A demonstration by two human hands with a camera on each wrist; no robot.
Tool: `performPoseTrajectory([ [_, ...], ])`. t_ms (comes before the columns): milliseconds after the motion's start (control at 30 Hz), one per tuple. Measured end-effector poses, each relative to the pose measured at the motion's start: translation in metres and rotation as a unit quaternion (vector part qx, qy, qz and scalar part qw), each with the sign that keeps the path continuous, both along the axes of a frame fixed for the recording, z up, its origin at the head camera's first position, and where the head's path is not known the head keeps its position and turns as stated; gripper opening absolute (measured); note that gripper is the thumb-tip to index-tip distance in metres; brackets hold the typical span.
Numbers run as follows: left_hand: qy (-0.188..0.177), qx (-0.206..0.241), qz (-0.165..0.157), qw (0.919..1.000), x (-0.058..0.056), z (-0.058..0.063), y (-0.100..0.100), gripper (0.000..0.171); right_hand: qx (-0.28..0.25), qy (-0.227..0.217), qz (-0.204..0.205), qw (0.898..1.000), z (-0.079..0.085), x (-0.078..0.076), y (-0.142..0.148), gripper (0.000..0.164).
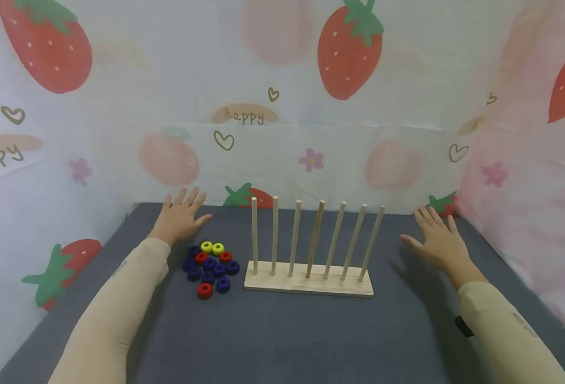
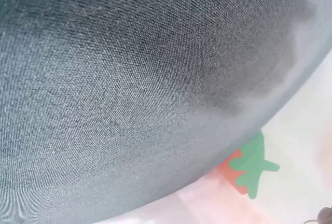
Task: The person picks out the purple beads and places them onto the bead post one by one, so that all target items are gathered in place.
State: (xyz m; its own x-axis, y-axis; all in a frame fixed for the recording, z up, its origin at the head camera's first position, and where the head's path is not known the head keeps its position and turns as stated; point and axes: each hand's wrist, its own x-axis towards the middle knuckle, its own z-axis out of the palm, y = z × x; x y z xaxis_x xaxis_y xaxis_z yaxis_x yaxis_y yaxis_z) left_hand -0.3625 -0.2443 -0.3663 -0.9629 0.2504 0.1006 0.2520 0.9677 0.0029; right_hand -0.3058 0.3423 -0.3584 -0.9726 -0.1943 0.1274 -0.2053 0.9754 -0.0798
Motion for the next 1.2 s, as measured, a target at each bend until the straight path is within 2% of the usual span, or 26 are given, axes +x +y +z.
performPoseTrajectory([
  [167, 0.001, 0.002, -0.004, 1.0, 0.001, 0.0, 0.001, 0.072, 0.0, 0.016, 0.014, 1.0, -0.001, 0.004, -0.001, 0.091],
  [467, -0.002, 0.012, -0.01, 0.9999, 0.01, 0.004, -0.002, 0.072, 0.001, 0.032, 0.033, 0.999, 0.0, 0.011, -0.006, 0.09],
  [867, -0.003, 0.006, -0.021, 0.9997, 0.019, 0.005, -0.003, 0.073, -0.042, 0.046, 0.039, 0.997, -0.005, 0.025, -0.007, 0.087],
  [1200, -0.003, 0.024, -0.036, 0.999, 0.029, 0.006, -0.006, 0.074, -0.082, 0.055, 0.06, 0.993, -0.01, 0.032, -0.011, 0.086],
])
